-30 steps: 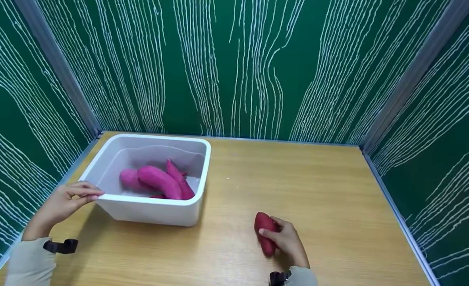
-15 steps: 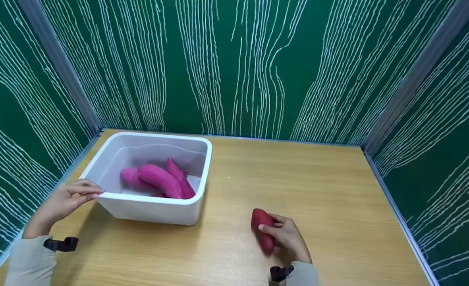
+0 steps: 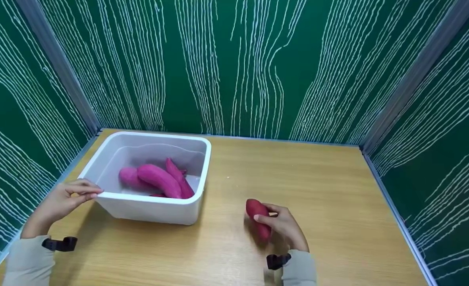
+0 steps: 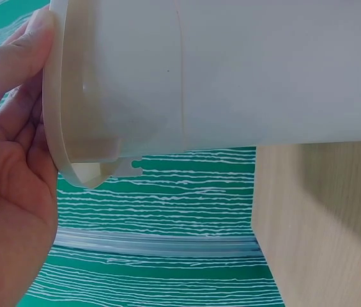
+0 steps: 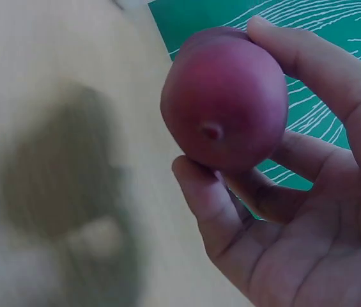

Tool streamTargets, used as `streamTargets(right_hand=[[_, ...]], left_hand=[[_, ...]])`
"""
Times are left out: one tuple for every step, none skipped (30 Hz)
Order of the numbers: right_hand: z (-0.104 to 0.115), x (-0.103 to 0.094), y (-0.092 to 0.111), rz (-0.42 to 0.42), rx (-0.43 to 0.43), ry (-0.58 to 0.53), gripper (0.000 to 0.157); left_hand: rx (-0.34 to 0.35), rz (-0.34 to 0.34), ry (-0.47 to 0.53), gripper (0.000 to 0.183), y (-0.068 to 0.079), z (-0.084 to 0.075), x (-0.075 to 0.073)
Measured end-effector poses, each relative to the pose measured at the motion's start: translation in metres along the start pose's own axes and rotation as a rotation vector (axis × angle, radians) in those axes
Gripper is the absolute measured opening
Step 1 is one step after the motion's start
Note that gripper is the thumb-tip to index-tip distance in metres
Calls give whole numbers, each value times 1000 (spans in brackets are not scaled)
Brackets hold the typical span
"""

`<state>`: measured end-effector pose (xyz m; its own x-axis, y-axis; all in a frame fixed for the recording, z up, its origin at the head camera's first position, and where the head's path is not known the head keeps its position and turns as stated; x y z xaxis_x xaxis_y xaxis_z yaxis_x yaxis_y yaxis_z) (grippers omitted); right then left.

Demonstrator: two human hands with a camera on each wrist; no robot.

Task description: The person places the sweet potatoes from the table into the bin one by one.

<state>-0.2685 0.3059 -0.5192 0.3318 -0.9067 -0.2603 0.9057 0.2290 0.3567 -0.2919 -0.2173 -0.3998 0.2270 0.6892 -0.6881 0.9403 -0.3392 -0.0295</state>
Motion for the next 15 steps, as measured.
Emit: streamTargets(right_hand=[[2, 0, 0, 2, -5, 2, 69], [3, -1, -1, 0, -5, 4, 69], [4, -2, -1, -2, -3, 3, 69], [6, -3, -1, -2, -3, 4, 69], [7, -3, -2, 0, -1, 5, 70], [9, -3, -2, 7, -3, 11, 72], [11, -4, -3, 9, 2, 11, 73], [12, -4, -4, 9, 4, 8, 73], [14, -4, -4, 11, 7, 6, 73], [15, -4, -4, 14, 10, 7, 74], [17, -4, -4, 19, 10, 4, 74], [18, -4, -5, 25, 11, 4, 74], [20, -5, -5, 22, 13, -2, 73], [22, -5, -5, 24, 11, 5, 73], [24, -5, -5, 25, 9, 13, 74]], left_hand=[[5, -4, -3, 18, 0, -1, 0], [11, -9, -7, 18, 0, -1, -1], [16, -14, -9, 18, 0, -2, -1], [21, -19, -10, 18, 0, -3, -1], [26, -22, -11, 17, 0, -3, -2], [28, -26, -13, 17, 0, -3, -2], [26, -28, -18, 17, 1, -3, -2], [24, -29, -19, 17, 1, -3, -2], [23, -28, -18, 17, 1, -3, -2], [21, -27, -18, 17, 1, -2, -2], [20, -25, -15, 17, 1, -2, -1], [17, -24, -13, 17, 1, -1, -1], [16, -24, -9, 17, 0, -1, -1], [15, -22, -3, 17, 0, -1, -1], [14, -21, 2, 17, 0, -1, -1]])
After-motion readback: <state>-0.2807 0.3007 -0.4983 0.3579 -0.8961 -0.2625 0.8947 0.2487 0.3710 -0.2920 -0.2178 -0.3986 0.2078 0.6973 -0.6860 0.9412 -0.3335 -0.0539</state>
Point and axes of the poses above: each hand's wrist, its own y-axis away from the middle knuckle, its own x-axis out of the palm, z = x × y, the point moved 8 cm from there along -y, towards the middle knuckle, and after that the axes turned 9 degrees about z, right-handed, at the moved point
